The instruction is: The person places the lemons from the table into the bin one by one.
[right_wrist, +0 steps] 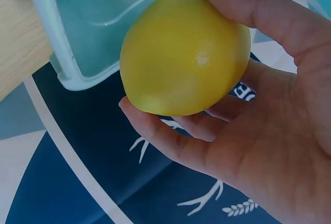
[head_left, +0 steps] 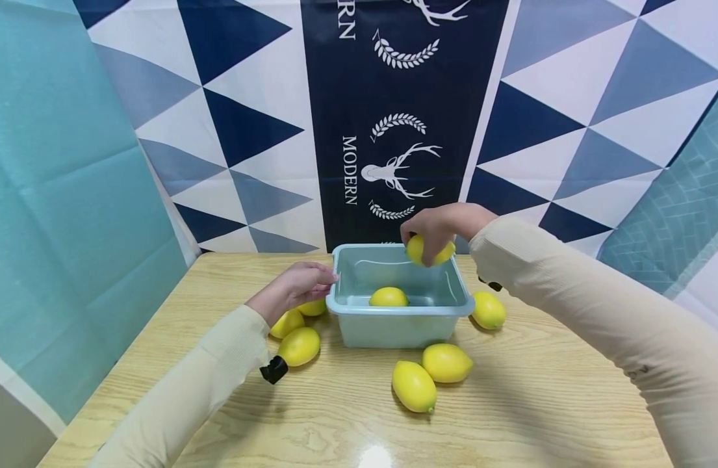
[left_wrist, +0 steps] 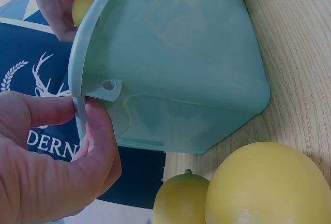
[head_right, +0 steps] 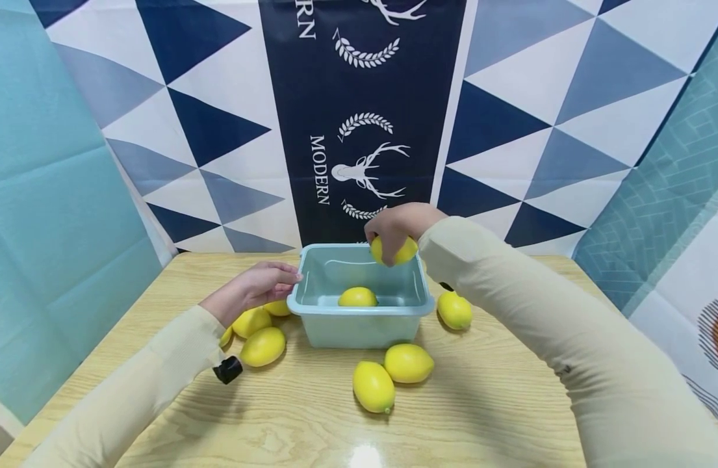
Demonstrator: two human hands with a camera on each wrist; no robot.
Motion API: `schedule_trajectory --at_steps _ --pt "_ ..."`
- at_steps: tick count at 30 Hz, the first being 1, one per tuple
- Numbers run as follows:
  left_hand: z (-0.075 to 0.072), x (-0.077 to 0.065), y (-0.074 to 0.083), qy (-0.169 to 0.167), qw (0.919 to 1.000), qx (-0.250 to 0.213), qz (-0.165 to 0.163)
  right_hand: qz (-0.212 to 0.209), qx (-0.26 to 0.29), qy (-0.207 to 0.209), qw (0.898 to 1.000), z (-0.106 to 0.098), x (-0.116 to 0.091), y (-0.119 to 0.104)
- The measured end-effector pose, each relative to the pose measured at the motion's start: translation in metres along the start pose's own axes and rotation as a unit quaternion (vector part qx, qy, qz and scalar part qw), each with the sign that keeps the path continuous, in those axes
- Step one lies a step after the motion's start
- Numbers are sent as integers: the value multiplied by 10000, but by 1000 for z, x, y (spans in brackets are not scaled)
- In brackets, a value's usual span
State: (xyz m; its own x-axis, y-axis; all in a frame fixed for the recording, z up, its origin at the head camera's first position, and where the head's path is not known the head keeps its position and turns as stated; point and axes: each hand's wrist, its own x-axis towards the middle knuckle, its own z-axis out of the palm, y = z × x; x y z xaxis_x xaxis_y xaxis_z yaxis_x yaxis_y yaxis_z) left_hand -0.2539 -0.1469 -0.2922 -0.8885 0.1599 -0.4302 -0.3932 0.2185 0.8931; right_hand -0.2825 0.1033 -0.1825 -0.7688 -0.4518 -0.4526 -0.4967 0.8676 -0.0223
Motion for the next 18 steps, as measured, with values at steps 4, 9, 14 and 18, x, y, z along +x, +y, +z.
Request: schedule_trajectory --at_steps 4,9,14,18 --pt "0 0 0 15 10000 10 -19 104 142 -151 9997 4 10 -2" --pt "0 0 1 64 10000 -20 -45 265 184 -356 9988 11 22 -6" --pt "1 0 0 52 10000 -47 -52 345 53 -399 9986 20 29 -11" --pt "1 0 0 66 10000 -40 -63 215 -337 -364 9985 25 32 -14"
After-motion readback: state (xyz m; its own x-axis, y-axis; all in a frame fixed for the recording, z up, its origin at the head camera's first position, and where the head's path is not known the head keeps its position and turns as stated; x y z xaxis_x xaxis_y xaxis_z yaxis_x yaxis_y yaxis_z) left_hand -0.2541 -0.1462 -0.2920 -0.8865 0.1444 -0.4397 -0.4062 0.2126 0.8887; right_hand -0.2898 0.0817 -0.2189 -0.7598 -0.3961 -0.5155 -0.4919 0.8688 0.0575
